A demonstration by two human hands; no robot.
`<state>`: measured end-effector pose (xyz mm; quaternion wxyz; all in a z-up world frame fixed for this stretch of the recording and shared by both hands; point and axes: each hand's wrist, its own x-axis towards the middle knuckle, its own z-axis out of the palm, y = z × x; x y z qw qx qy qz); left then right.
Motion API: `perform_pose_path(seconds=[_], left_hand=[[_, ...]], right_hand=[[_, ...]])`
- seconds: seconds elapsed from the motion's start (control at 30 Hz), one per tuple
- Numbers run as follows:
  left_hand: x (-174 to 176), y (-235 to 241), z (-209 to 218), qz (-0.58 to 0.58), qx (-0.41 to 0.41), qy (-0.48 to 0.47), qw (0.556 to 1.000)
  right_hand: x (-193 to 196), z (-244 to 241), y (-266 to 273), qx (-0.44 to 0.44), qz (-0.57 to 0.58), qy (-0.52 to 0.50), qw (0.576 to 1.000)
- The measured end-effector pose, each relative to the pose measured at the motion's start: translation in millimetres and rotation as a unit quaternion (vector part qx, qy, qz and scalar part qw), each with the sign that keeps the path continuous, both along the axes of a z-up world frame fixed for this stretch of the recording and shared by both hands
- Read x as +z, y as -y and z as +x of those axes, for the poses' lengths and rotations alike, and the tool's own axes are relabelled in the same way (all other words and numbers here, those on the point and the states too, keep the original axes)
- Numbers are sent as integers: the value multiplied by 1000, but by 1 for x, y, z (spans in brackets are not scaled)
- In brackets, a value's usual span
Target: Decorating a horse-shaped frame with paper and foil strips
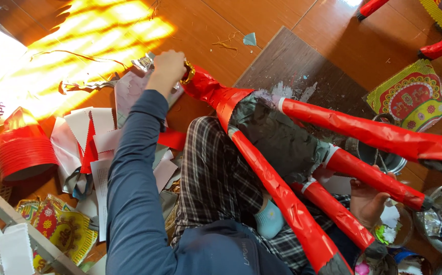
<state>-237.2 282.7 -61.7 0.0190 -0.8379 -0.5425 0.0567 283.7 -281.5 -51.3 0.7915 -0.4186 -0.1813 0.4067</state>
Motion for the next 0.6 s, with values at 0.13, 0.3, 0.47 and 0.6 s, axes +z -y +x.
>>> perform_pose_path(seconds=[0.13,0.3,0.47,0.6], left_hand=[[80,54,-6,-64,9,128,990],[158,217,28,-150,-230,250,929],[129,302,77,-321,-204,461,802],[137,280,78,-324,-165,564,742]], right_hand=[[-11,7,4,19,10,8,1000],[-19,16,-6,18,28,-12,999],[6,14,-21,27,25,-21,999],[60,26,-1,117,-10,-1,993]])
